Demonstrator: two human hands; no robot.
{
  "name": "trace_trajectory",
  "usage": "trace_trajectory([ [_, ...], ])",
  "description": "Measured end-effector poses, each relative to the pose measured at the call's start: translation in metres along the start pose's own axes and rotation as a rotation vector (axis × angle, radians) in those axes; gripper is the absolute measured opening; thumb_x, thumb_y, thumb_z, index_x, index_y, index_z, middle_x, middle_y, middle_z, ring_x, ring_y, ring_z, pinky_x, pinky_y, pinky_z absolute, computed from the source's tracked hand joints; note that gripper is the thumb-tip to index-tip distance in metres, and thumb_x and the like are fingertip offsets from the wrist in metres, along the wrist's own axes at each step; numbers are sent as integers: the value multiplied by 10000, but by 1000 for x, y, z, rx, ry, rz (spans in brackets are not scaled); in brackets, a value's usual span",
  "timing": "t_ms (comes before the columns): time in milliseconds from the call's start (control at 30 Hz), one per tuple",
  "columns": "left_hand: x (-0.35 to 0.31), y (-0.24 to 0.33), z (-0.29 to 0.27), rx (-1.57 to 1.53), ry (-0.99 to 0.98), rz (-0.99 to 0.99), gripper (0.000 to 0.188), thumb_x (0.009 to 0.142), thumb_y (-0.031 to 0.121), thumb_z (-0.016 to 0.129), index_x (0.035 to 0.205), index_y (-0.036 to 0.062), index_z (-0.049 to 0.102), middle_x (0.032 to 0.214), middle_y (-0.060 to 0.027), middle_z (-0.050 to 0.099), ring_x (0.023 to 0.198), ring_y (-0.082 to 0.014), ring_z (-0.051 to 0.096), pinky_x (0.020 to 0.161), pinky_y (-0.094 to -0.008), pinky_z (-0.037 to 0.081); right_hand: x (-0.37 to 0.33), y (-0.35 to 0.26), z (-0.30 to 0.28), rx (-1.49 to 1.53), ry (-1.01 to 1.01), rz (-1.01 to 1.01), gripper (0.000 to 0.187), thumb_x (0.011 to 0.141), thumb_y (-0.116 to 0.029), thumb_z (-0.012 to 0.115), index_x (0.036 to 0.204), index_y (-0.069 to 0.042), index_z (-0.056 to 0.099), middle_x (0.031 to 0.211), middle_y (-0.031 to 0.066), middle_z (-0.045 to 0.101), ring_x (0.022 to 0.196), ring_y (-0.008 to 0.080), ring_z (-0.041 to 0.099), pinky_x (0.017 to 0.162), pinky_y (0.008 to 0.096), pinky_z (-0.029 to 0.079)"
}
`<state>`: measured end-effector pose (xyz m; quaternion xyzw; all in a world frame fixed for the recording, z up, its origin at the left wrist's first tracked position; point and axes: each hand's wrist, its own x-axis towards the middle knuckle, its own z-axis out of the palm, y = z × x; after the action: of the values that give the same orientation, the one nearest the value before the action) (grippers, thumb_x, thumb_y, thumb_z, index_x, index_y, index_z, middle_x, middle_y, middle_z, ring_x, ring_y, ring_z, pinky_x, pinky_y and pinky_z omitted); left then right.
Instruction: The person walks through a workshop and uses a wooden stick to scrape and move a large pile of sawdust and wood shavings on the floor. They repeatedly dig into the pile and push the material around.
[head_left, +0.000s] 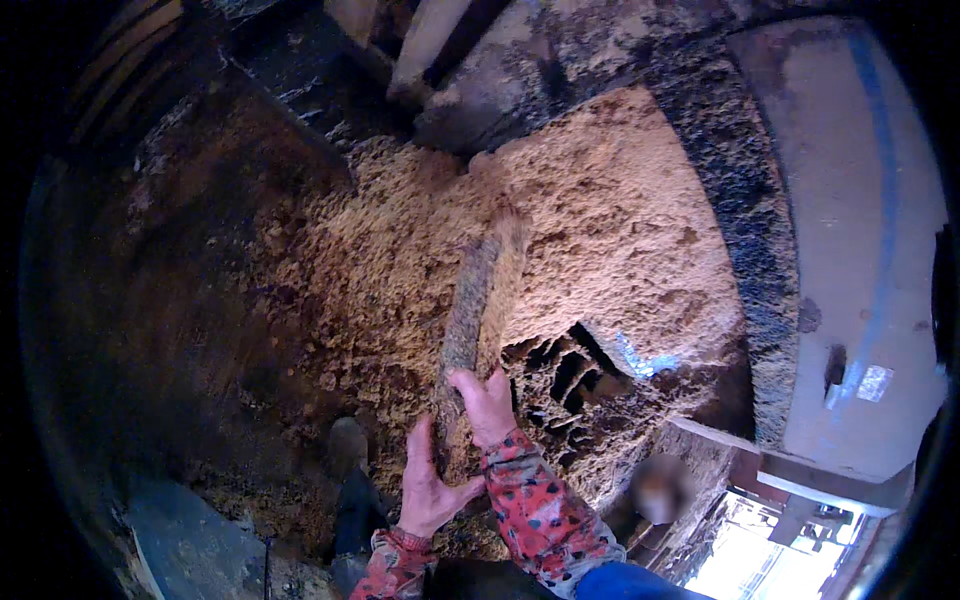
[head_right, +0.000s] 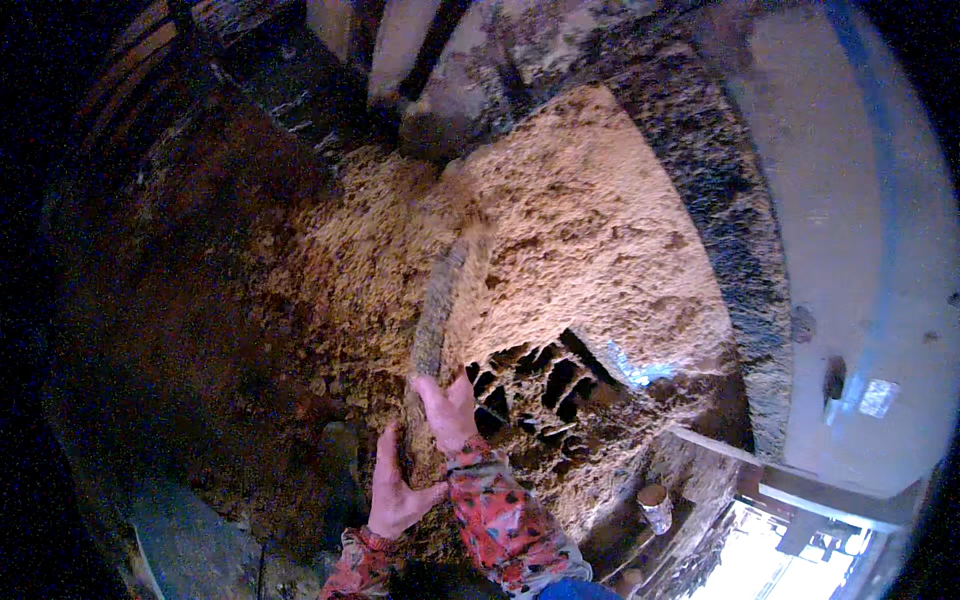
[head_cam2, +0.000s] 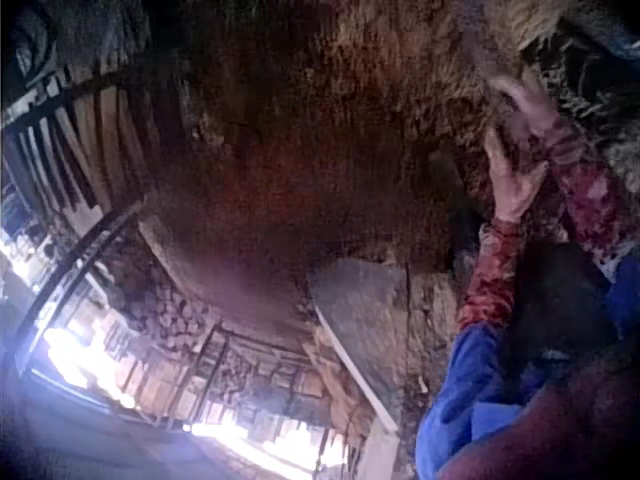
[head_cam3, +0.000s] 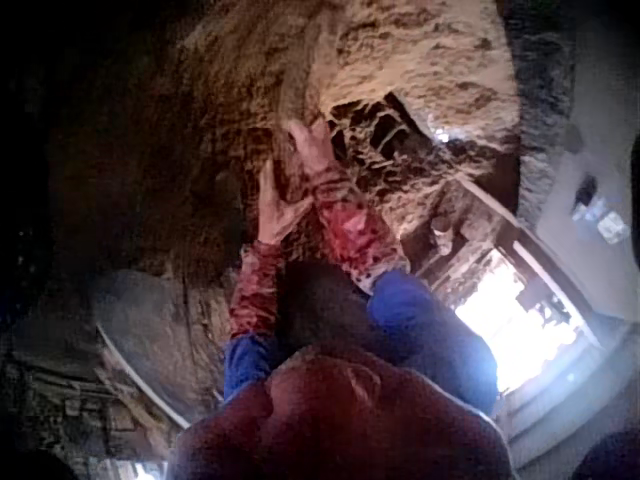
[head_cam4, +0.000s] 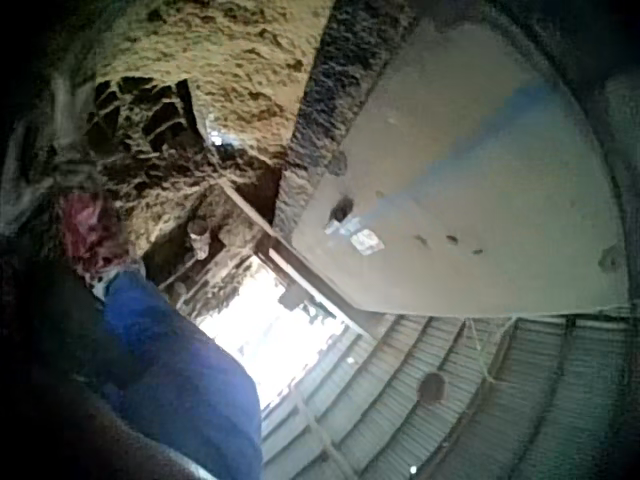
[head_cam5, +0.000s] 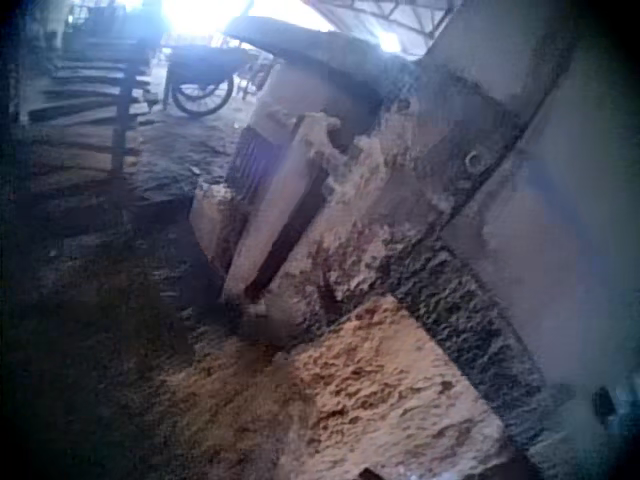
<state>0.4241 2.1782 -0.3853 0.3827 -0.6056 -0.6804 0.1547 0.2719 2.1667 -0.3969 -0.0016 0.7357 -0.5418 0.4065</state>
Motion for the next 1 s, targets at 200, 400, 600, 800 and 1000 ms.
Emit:
trace_trajectory([
  [200, 78, 54, -8, 191, -59, 309, 851, 661, 98, 651, 1370, -65, 210, 1340, -295, 321, 1246, -454, 339, 1037, -433, 318, 41, -93, 16, -102, -30, -263, 244, 790, -129, 599, 985, 16, 584, 873, 23, 608, 760, 99, 544, 661, 268, 453],
  [400, 135, 27, 69, 12, -70, 286, 839, 645, 29, 585, 1392, -56, 213, 1396, -267, 323, 1313, -359, 322, 1067, -380, 286, 133, -87, -46, -460, -29, -390, 335, 789, -195, 608, 1047, 13, 560, 878, 77, 625, 771, 149, 568, 693, 309, 465],
  [600, 90, -21, 145, -42, -119, 112, 847, 761, 104, 666, 1405, -89, 151, 1456, -219, 245, 1358, -257, 230, 1104, -340, 183, 130, -8, -124, -348, -70, -380, 465, 784, -251, 603, 1160, -1, 495, 925, 154, 647, 809, 239, 624, 706, 360, 488],
  [800, 40, -69, 216, -302, -250, -26, 824, 753, 74, 669, 1407, -63, 188, 1408, -176, 347, 1278, -205, 356, 1050, -302, 288, 125, 116, -221, -301, 37, -185, 423, 780, -169, 629, 1153, -4, 516, 928, 49, 610, 793, 134, 555, 691, 313, 469],
  [1000, -30, -119, 244, -179, -465, -281, 780, 715, 58, 616, 1396, -39, 249, 1351, -201, 407, 1239, -260, 420, 1014, -312, 348, 46, 198, -304, -528, 403, 167, 450, 740, -381, 632, 939, 20, 592, 775, 130, 617, 656, 235, 568, 597, 374, 476],
])
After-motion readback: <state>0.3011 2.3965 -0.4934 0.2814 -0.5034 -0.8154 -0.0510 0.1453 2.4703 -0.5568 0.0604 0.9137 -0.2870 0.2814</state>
